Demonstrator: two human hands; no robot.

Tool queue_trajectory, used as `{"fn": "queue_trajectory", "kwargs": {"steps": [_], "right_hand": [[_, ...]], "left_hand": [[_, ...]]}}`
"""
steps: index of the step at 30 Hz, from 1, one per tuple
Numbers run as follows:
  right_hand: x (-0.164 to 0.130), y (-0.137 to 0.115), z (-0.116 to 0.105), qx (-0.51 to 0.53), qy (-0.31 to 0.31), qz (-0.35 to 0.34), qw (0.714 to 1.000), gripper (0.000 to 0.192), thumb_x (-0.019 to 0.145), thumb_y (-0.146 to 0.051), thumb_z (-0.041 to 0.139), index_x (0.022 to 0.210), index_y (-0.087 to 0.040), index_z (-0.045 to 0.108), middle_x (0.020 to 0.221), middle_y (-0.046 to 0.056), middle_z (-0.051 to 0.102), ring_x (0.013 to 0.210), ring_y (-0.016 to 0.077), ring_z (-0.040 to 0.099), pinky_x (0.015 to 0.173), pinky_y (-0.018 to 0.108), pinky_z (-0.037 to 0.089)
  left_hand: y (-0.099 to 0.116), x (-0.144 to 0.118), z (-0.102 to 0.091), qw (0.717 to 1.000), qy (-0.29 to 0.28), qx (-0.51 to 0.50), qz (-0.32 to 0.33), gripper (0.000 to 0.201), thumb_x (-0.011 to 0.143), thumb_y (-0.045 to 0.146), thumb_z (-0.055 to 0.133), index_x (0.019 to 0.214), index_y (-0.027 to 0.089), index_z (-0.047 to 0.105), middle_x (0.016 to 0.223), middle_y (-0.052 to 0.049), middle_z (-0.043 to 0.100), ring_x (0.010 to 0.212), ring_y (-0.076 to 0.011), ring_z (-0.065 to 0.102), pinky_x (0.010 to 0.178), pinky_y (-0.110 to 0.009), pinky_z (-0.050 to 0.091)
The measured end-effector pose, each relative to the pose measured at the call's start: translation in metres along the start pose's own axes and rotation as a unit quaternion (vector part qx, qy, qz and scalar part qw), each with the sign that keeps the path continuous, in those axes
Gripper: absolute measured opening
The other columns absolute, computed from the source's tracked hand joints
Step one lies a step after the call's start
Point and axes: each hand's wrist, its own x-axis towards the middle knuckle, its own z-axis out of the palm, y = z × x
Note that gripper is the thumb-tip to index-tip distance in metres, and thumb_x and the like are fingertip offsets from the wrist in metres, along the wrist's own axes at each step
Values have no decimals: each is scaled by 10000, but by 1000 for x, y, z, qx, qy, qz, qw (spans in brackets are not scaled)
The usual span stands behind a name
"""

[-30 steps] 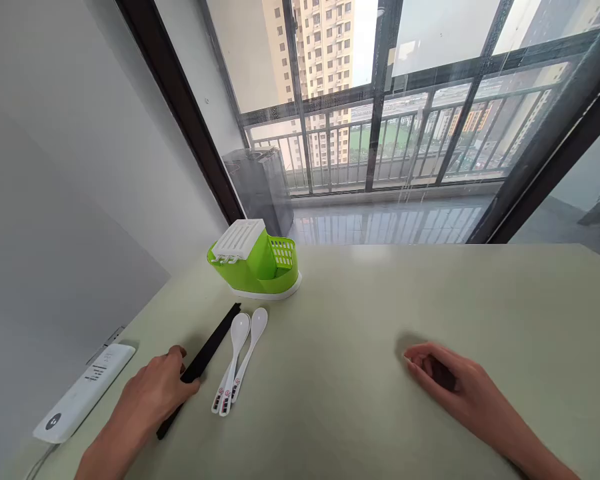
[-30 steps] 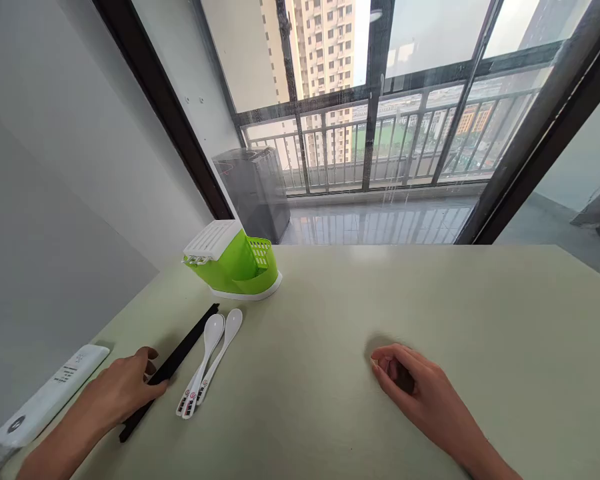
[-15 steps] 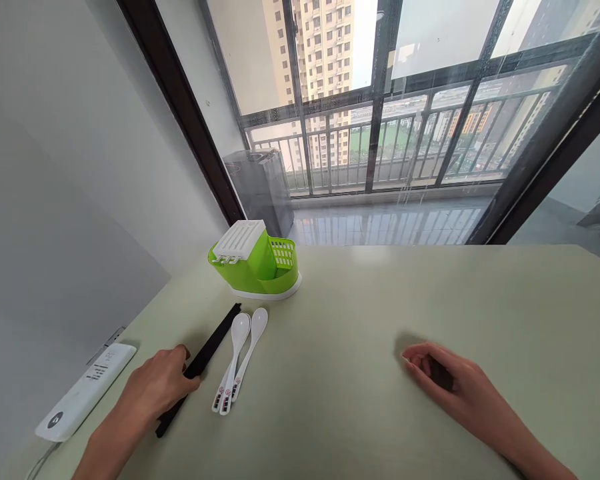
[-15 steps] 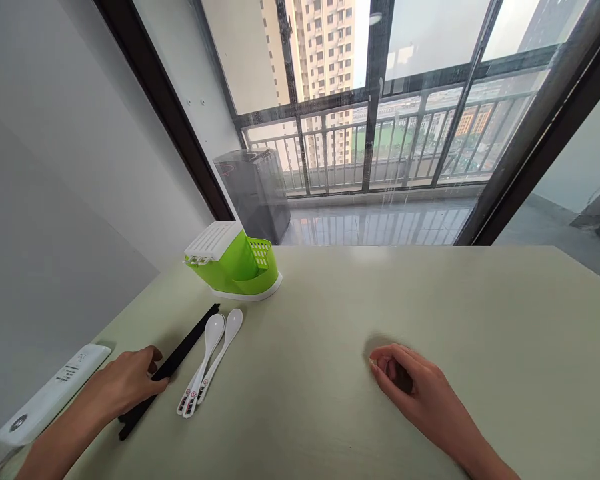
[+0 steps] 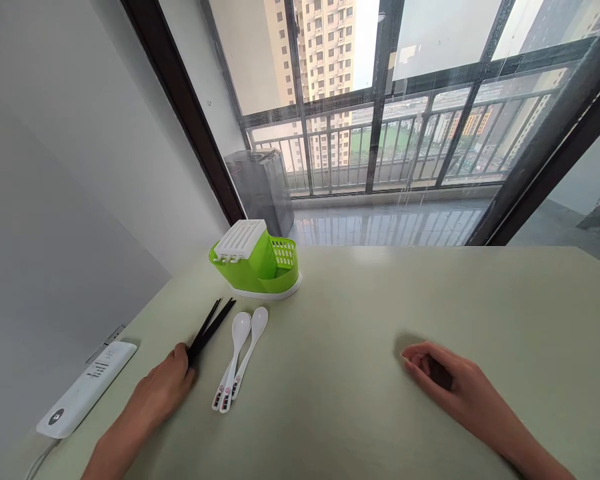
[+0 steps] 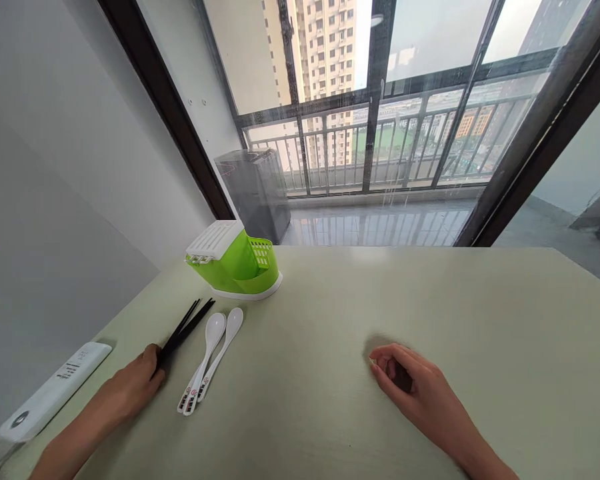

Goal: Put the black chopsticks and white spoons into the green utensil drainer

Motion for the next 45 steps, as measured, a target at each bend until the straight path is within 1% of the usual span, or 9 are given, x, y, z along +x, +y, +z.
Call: {"fn": "queue_trajectory", "kwargs": {"steps": [5,10,13,20,25,30,37,41,45], "right_hand": [[0,-3,0,0,5,0,1000,330,1010,-539,532,967,-257,698,733,14,614,647,164,564,576,269,472],[0,-4,1,2,9,0,1000,339,1003,-545,534,956,-252,698,728,13,612,643,168,557,577,271,468],[0,-4,0,8,4,3,1000,335,1005,-542,535,957,-254,700,739,12,614,645,165,555,574,268,465],[1,-6,0,8,4,11,1000,355,1001,-570,535,964,-256,697,734,10,605,644,166,545,571,279,452],[4,-15,-1,13,15,1,1000,391,1000,-592,516,922,-250,688,716,11,600,632,166,542,560,279,451],[6,-21,-2,20,13,0,1000,381,1004,-570,513,910,-244,687,728,6,597,647,163,544,578,277,448],[5,-20,-1,24,5,5,1000,319,1024,-502,510,935,-246,679,758,2,582,681,162,537,612,276,445],[5,-21,-1,25,4,6,1000,307,1030,-487,509,930,-247,674,754,0,574,681,161,530,610,274,440],[6,-20,-1,25,1,5,1000,299,1031,-486,513,940,-249,670,765,3,578,688,165,527,620,284,434]], "left_hand": [[-11,-4,15,996,26,-80,-32,488,974,397,290,1335,109,448,1000,-200,747,866,-357,727,713,-410,510],[-16,-16,22,968,82,-234,-24,497,978,615,301,1162,209,518,800,-75,740,763,-310,716,680,-364,535],[-4,-33,15,957,92,-275,-19,563,957,714,305,1119,232,547,821,-55,740,769,-297,710,668,-353,539],[87,-68,13,945,10,-303,124,496,1005,621,306,1114,246,611,881,-58,762,866,-291,737,769,-349,557],[157,-71,33,974,-34,-157,159,358,1071,370,307,1240,218,583,994,-144,790,910,-322,780,718,-361,528],[193,-77,34,982,-43,-59,176,349,1087,255,306,1317,205,564,1160,-188,769,988,-343,780,746,-379,541],[202,-86,38,976,-55,-48,206,400,1021,98,415,1382,208,548,1179,-179,747,1068,-331,754,836,-420,584],[198,-86,47,968,-4,-50,245,472,974,45,451,1404,217,544,1276,-181,704,1120,-311,729,883,-412,604],[189,-87,61,956,94,-26,277,464,951,54,479,1380,208,568,1202,-162,721,1087,-318,725,933,-472,609]]}}
